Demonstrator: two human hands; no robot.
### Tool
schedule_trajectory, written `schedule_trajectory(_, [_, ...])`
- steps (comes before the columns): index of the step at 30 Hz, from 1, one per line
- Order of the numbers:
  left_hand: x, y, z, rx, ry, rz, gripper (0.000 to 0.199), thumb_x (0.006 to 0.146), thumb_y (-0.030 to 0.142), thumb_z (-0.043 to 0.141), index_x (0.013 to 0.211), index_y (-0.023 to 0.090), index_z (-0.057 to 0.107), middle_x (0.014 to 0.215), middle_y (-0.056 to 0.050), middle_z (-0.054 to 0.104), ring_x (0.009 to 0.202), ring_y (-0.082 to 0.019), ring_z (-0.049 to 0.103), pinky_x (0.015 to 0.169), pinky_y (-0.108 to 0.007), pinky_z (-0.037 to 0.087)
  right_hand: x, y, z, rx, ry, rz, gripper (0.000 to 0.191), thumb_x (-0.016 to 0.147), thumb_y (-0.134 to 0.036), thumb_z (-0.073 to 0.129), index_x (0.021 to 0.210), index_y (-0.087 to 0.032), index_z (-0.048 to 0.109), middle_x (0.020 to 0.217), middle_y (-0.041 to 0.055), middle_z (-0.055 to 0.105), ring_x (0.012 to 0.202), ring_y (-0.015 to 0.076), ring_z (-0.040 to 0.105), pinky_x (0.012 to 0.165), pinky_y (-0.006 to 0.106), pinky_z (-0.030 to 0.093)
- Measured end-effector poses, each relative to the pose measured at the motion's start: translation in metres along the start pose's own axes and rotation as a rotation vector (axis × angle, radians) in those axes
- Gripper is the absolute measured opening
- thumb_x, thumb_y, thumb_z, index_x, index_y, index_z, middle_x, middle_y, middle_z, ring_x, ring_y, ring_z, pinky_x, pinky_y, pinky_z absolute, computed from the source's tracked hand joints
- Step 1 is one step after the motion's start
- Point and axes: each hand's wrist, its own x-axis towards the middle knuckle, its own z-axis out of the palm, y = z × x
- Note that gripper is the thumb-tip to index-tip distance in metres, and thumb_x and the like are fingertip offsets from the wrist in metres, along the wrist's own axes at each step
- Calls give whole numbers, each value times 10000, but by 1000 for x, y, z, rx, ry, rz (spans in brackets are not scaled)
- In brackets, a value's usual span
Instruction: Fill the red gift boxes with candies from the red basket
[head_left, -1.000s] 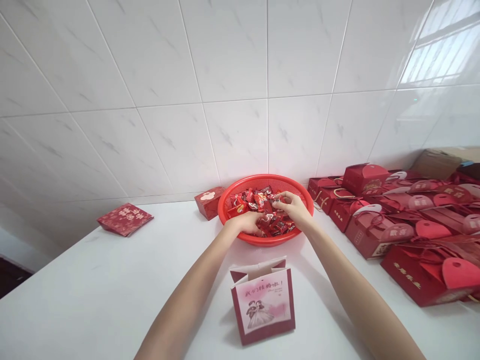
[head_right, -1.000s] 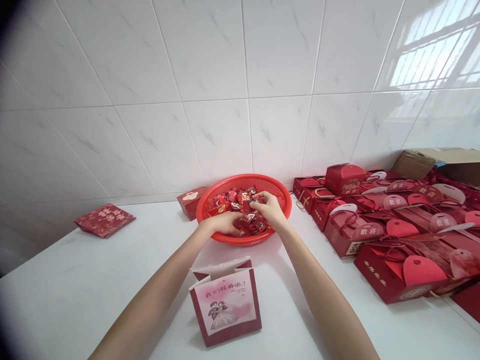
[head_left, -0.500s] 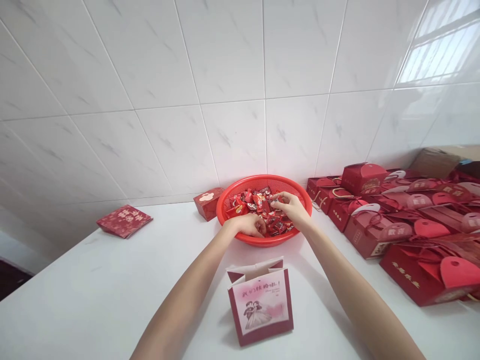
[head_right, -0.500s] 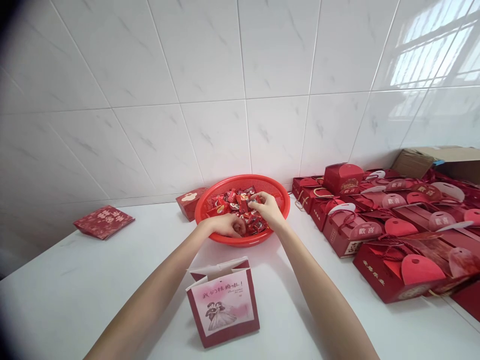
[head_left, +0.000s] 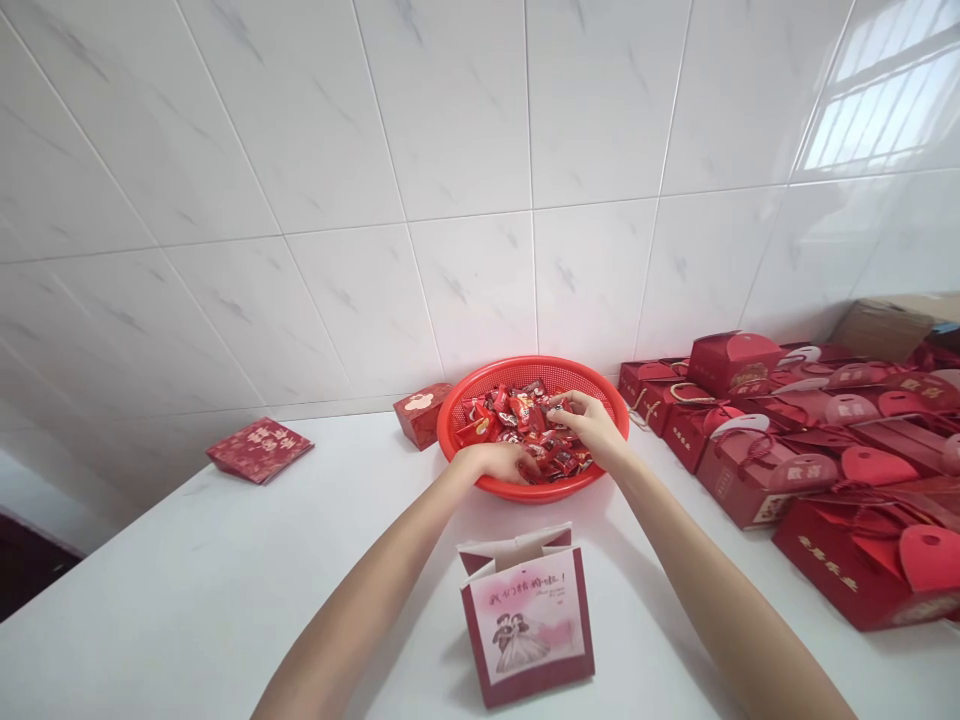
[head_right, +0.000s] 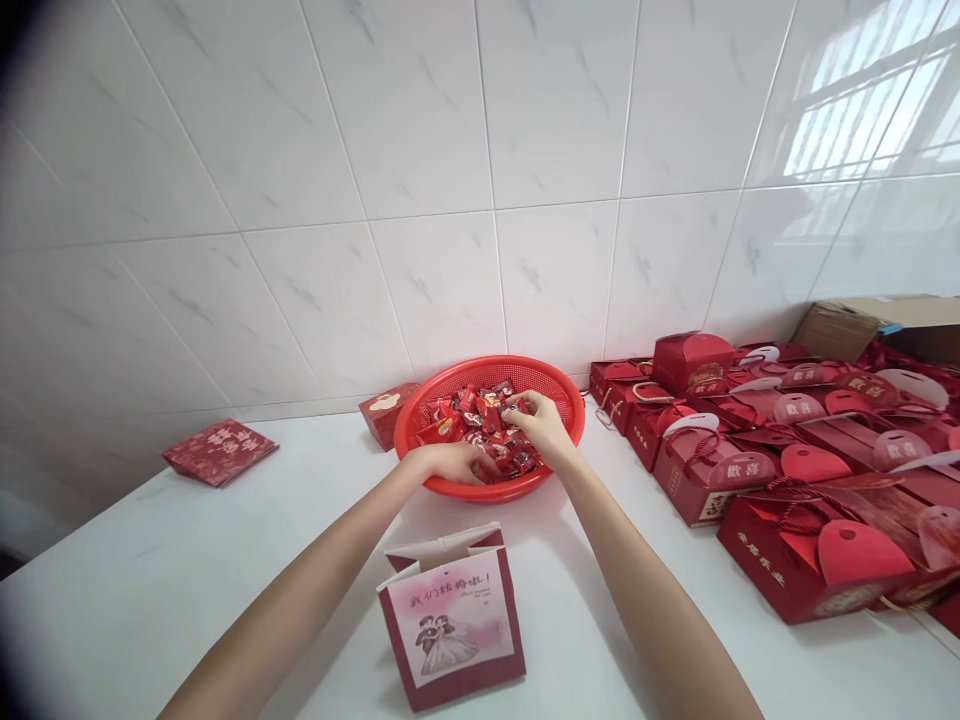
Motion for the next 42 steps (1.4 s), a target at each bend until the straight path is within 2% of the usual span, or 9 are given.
schedule_trajectory(4, [-1, 2, 0, -39, -2, -36, 229, 627, 202, 704, 849, 205, 762, 711, 10, 697, 650, -172, 632, 545, -215, 428, -1, -2, 0, 14, 7, -5, 275, 614, -319, 730, 839, -188, 642, 758, -4, 627, 666, 143, 593, 603, 276, 520])
schedule_trajectory(10, [-5, 8, -1, -100, 194, -51, 369, 644, 240, 751, 1005, 187, 698, 710, 19, 634, 649, -188, 622, 527, -235, 411, -1, -3, -1, 11, 27, -19, 294, 624, -362, 732, 841, -189, 634, 766, 4, 635, 669, 152, 597, 592, 277, 502])
schedule_trajectory(18, [-10, 14, -1, -46, 437, -75, 414, 734, 297, 746, 1117, 184, 640, 838, -14, 678, 802, -243, 651, 698, -291, 464, -2, -5, 0, 5, 45, -23, 299, 618, -379, 729, 825, -190, 625, 747, 2, 631, 668, 161, 602, 619, 296, 495])
schedule_trajectory(23, [-5, 7, 1, 15, 535, -142, 557, 755, 142, 666, 1303, 163, 572, 1180, -128, 641, 1103, -308, 613, 920, -368, 470, -1, -3, 0, 18, 59, -10, 321, 609, -391, 730, 839, -196, 621, 741, -9, 611, 651, 151, 581, 608, 296, 499])
schedule_trajectory(27, [-4, 7, 1, 45, 440, -123, 503, 743, 135, 660, 1244, 168, 634, 1240, -148, 623, 1229, -344, 539, 1003, -410, 433, -2, -4, 0, 27, 57, -8, 322, 603, -381, 734, 841, -197, 617, 754, -7, 616, 665, 148, 582, 616, 291, 507])
schedule_trajectory(31, [-2, 7, 1, 7, 117, -18, 360, 648, 119, 701, 983, 240, 756, 970, -17, 743, 914, -229, 680, 784, -255, 507, -2, -3, 0, 29, 45, -16, 303, 604, -371, 735, 825, -196, 628, 735, -4, 619, 661, 152, 583, 612, 290, 508])
schedule_trajectory(34, [1, 2, 3, 0, 8, -42, 345, 583, 71, 655, 860, 241, 773, 801, 3, 743, 730, -202, 668, 626, -228, 474, 0, -2, -1, 26, 46, -19, 295, 604, -363, 743, 823, -198, 635, 731, -5, 622, 672, 155, 587, 616, 287, 509])
schedule_trajectory(38, [2, -1, 4, -24, 23, -76, 211, 577, 103, 669, 737, 209, 759, 674, -8, 706, 630, -201, 637, 572, -243, 453, -1, -2, -1, 30, 45, -5, 305, 596, -356, 750, 827, -194, 637, 737, -5, 621, 676, 154, 584, 601, 277, 499])
schedule_trajectory(42, [-1, 3, 2, -82, 274, -64, 216, 769, 197, 609, 927, 187, 757, 874, -55, 753, 816, -246, 686, 735, -295, 518, -4, -8, 1, 57, 39, 7, 302, 610, -356, 738, 837, -191, 628, 736, -10, 614, 653, 145, 584, 592, 276, 500])
